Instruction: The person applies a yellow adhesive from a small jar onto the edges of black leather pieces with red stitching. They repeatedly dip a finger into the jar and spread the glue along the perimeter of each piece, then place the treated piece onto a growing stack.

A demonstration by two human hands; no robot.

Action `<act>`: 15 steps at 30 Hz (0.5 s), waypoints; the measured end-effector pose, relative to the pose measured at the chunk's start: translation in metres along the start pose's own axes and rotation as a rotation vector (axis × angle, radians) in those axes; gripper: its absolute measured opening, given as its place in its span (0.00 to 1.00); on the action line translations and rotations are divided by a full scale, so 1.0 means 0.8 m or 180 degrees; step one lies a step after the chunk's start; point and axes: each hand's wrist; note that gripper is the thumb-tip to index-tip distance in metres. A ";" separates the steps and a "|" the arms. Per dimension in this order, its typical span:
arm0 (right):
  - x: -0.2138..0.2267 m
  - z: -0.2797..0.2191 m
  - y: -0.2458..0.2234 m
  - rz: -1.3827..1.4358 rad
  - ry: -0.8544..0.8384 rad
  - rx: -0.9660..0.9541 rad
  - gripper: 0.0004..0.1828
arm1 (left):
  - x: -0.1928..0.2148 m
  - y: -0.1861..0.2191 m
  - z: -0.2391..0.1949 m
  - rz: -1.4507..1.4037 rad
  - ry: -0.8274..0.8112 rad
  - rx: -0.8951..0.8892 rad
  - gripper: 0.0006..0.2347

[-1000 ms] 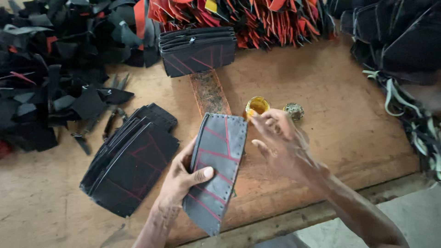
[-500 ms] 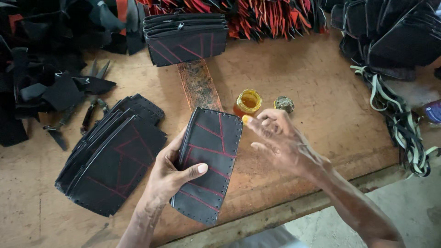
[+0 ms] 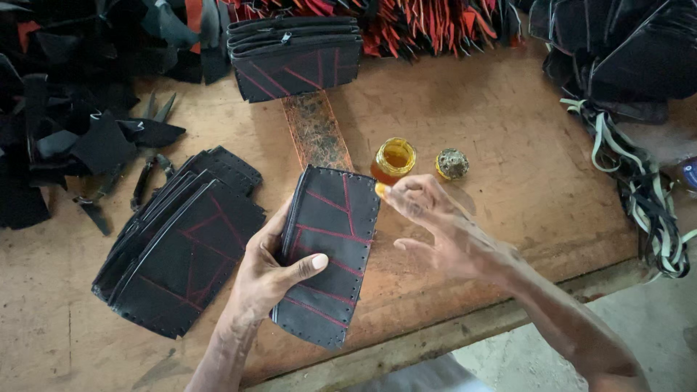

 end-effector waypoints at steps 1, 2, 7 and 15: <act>0.000 0.002 -0.002 -0.0039 -0.0060 -0.0042 0.51 | 0.000 0.000 0.000 0.0014 0.0031 0.0060 0.41; -0.001 0.004 -0.006 -0.0042 -0.0083 0.0009 0.49 | 0.000 0.000 -0.001 -0.0008 0.0029 0.0037 0.41; 0.003 -0.009 -0.040 0.1717 -0.1651 -0.3525 0.22 | 0.002 -0.002 0.000 -0.0090 0.0166 0.0018 0.41; 0.003 -0.005 -0.011 -0.0037 -0.0417 -0.0169 0.47 | 0.002 -0.002 0.001 0.0016 0.0056 -0.0102 0.41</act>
Point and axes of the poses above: each hand's wrist, its own z-axis towards the middle knuckle, its own x-axis out of the back of the hand, y = z × x, and after that the axes turned 5 degrees about -x, right-handed
